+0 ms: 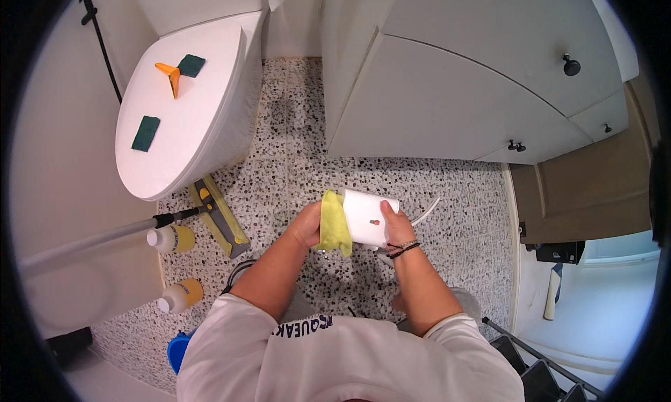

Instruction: The person uses a long-handled duster to wipe the walls and door in a bathroom. They then use a yellow cloth to wipe a white plastic toilet brush holder and its handle, followed by rinsing both items with a handheld bidet sprayer.

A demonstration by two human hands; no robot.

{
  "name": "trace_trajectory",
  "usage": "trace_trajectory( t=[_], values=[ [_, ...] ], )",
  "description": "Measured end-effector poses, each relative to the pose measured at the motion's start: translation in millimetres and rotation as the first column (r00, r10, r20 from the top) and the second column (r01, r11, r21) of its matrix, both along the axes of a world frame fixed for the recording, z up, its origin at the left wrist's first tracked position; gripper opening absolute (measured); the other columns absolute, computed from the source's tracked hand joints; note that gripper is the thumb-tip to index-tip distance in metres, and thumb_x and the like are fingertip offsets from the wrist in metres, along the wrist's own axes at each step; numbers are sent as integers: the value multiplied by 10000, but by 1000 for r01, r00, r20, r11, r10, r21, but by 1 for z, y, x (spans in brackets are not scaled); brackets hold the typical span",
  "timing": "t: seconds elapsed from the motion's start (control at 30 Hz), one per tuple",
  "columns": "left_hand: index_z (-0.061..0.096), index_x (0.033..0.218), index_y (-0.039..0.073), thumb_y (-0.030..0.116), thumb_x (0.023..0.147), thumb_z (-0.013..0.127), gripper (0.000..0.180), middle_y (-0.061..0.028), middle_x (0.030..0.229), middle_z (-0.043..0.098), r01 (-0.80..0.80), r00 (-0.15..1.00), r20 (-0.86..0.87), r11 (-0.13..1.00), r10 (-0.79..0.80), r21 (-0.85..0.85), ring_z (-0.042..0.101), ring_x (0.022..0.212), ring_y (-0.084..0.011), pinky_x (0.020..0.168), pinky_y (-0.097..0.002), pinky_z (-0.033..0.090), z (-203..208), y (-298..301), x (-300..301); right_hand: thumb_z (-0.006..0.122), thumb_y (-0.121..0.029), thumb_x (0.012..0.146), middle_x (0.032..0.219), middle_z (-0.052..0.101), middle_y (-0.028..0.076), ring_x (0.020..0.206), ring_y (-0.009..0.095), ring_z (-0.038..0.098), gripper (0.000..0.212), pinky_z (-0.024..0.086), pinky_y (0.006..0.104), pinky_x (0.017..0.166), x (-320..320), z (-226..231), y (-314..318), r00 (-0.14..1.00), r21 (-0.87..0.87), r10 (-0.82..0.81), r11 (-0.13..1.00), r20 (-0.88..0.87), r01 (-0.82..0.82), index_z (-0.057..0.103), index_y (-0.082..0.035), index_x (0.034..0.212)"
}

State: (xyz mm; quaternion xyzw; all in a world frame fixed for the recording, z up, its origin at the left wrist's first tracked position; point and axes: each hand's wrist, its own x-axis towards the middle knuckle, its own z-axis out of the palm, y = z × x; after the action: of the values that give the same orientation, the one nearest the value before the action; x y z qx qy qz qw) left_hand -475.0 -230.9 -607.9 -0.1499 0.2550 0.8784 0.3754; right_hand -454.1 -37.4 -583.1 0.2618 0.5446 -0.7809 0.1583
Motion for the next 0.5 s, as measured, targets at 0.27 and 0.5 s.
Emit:
trace_trajectory(
  t=[0.27, 0.5],
  values=[
    [499, 1057, 6, 159, 771, 534, 326, -124, 980, 559, 363, 814, -315, 850, -488, -381, 552, 871, -198, 753, -329, 456, -1, 16, 2, 597, -395, 739, 899, 556, 98, 756, 181, 553, 526, 461, 298, 671, -6, 4, 14, 983, -221, 185, 958, -6, -182, 477, 35, 1018],
    [527, 1045, 55, 225, 760, 562, 334, -109, 967, 571, -27, 240, -701, 718, -671, -696, 547, 854, -207, 764, -313, 439, -15, 41, 1, 537, -410, 775, 942, 556, 121, 805, 185, 544, 546, 452, 301, 717, -7, -7, 18, 964, -65, 264, 962, -39, -266, 463, 57, 1048]
  ],
)
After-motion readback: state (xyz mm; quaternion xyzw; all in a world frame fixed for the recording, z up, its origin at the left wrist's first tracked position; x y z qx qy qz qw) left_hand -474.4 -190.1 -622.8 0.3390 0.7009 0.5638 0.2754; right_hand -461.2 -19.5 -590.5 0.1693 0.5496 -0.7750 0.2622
